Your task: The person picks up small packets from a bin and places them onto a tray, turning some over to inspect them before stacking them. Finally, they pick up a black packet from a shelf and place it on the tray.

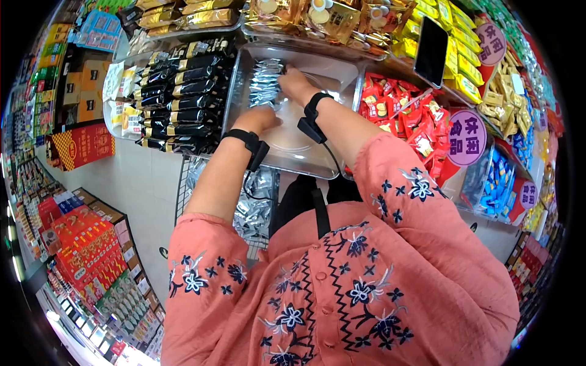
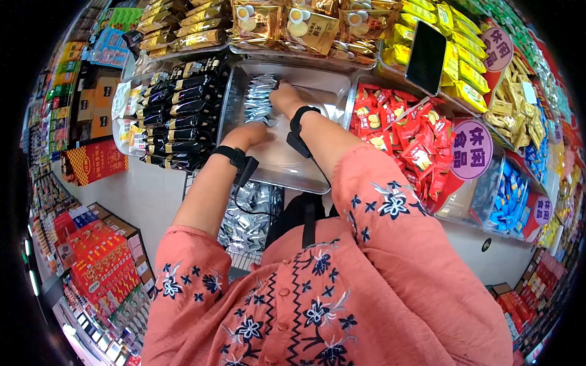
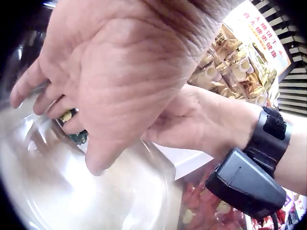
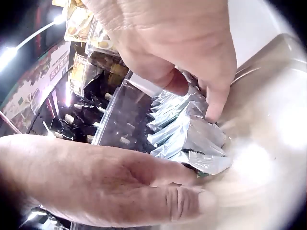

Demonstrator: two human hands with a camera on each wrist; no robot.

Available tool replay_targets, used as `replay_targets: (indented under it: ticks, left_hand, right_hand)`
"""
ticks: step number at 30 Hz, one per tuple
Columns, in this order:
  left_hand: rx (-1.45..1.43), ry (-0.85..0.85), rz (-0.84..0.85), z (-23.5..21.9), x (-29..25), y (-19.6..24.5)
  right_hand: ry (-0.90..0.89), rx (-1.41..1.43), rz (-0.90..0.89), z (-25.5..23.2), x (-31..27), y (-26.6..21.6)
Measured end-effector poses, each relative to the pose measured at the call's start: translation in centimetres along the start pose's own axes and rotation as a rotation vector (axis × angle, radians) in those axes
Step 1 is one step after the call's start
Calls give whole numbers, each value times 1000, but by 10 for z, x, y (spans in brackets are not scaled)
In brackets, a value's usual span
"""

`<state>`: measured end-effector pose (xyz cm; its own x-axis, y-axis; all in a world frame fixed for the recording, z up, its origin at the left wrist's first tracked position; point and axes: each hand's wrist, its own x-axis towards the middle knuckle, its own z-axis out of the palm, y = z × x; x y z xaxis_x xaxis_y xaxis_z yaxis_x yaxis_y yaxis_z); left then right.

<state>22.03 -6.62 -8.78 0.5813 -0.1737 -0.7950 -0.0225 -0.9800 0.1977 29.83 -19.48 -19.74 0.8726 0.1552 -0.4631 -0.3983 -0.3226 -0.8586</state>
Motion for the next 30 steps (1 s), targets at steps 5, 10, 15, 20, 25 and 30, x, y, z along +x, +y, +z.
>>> replay_targets:
  ticks: [5, 10, 15, 20, 25, 30]
  left_hand:
    - [-10, 29, -17, 3, -1, 1]
    - [18, 11, -9, -3, -4, 7]
    - [-8, 43, -44, -2, -8, 6]
    - [-7, 64, -38, 7, 1, 1]
    - [29, 97, 0, 16, 8, -5]
    - [6, 74, -24, 4, -9, -1]
  right_hand:
    - [-46, 8, 11, -10, -2, -3]
    - [-68, -70, 148, -34, -47, -39]
    - [-248, 172, 227, -21, -58, -48]
    - [-203, 197, 304, -25, -64, -49]
    - [-260, 161, 407, -21, -74, -42]
    - [-320, 242, 354, 0, -68, -16]
